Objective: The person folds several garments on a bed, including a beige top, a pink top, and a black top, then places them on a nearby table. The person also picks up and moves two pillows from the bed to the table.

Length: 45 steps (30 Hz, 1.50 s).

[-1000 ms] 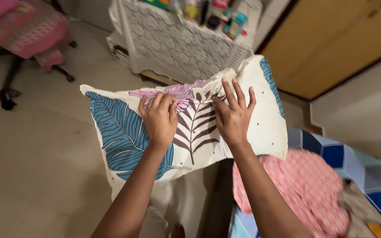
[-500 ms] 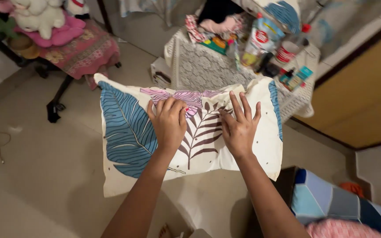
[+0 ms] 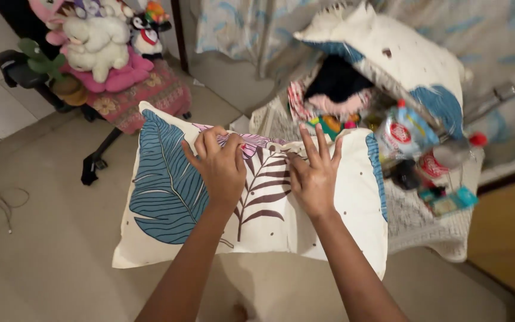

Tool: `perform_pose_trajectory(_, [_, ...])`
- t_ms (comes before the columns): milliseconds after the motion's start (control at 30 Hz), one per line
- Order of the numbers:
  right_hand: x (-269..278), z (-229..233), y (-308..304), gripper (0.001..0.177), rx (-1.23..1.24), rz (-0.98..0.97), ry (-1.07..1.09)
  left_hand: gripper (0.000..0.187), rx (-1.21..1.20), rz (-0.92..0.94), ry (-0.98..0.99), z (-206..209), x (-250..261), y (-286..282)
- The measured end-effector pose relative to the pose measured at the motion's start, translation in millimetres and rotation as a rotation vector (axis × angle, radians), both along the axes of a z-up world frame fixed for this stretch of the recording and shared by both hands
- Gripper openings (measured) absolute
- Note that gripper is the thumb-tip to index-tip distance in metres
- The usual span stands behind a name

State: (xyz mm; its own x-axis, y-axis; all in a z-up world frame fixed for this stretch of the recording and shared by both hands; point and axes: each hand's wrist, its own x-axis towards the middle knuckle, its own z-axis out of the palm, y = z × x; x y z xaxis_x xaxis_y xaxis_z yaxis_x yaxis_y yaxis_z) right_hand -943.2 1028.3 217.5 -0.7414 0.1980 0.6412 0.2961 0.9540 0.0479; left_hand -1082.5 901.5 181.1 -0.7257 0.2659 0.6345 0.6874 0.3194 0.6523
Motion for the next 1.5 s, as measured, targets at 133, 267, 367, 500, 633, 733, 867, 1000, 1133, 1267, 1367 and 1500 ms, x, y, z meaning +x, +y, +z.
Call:
perform_pose_trajectory(133, [-43.0,17.9,33.2,0.007,0.061,0.056,0.007,0.010,0.039,0.071,0.016,12.7,-39.9,31.1])
perform_pose_trajectory(267, [-86.1,43.9,75.0,0.006,0.112,0.065,0.062,0.010,0.127,0.073,0.052,39.0,-86.5,74.8])
perform_pose_trajectory(367, [-121.7,59.3,103.4,0.011,0.130,0.027,0.105,0.013,0.101,0.033,0.052,57.9,-122.9,107.3])
perform_pose_trajectory(500, [-161.7,74.5,145.4,0.008,0.182,-0.050,0.172,0.010,0.101,-0.024,0.082,85.1,-172.8,163.3])
perform_pose_trajectory(633, [-181.6,87.7,190.4,0.004,0.248,-0.146,0.176,0.007,0.208,-0.099,0.135,102.2,-205.5,220.1])
perform_pose_trajectory(733, [-186.2,102.9,225.5,0.011,0.272,-0.235,0.180,0.012,0.223,-0.141,0.153,112.9,-217.9,267.4])
perform_pose_trajectory(867, [-189.3,136.7,267.9,0.014,0.281,-0.347,0.195,0.016,0.253,-0.203,0.181,141.4,-227.1,327.5])
perform_pose_trajectory(1000, [-169.6,169.4,318.6,0.007,0.325,-0.417,0.194,0.020,0.315,-0.265,0.215,170.8,-218.1,392.2])
perform_pose_trajectory(1133, [-146.6,199.9,376.1,0.007,0.358,-0.496,0.206,0.028,0.372,-0.281,0.256,202.0,-200.9,462.2])
perform_pose_trajectory(1267, [-129.2,223.2,424.8,0.008,0.372,-0.506,0.229,0.037,0.415,-0.293,0.265,228.1,-182.4,525.9])
perform_pose_trajectory(1367, [-121.5,237.2,457.5,0.008,0.350,-0.539,0.205,0.032,0.387,-0.247,0.244,239.5,-171.3,565.5])
perform_pose_trajectory(1500, [-108.8,242.2,500.1,0.009,0.332,-0.559,0.206,0.030,0.403,-0.251,0.235,244.4,-155.2,610.4])
